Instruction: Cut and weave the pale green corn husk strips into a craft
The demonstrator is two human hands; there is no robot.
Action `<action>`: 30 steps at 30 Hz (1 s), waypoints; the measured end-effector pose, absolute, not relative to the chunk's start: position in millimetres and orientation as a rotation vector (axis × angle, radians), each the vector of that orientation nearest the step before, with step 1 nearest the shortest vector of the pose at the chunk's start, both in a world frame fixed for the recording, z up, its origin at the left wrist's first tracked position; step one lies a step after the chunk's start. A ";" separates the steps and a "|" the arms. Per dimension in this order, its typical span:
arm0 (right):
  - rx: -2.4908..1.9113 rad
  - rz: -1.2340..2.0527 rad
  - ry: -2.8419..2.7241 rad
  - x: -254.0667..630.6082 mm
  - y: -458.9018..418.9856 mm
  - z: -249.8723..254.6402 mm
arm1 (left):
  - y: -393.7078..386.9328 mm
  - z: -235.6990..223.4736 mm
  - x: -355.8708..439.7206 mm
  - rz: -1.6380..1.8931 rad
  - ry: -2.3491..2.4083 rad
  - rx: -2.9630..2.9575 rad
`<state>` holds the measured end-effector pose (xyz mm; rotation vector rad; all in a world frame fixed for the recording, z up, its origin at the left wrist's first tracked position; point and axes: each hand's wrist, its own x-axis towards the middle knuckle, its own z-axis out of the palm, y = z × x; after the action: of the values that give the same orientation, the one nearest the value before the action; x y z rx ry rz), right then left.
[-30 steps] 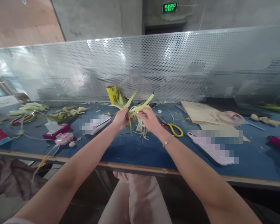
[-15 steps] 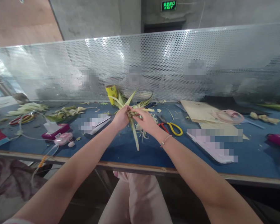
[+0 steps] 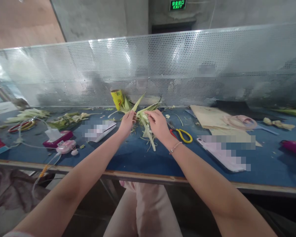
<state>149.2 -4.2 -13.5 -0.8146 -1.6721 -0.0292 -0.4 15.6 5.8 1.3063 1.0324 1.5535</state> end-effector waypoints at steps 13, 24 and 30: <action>-1.030 0.197 -1.708 148.9 7.4 -18.7 | 5.3 14.2 0.9 1.487 0.948 1.174; -1.137 0.244 -1.781 150.5 1.2 -10.2 | 10.4 12.3 -3.5 1.613 0.918 1.201; -1.153 0.226 -1.797 151.4 0.2 -10.1 | 10.9 13.8 -3.6 1.640 0.900 1.194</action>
<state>151.4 0.2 -10.1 -1.1528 -1.7973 0.2256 -3.6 10.9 13.8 1.1938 0.9000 1.6403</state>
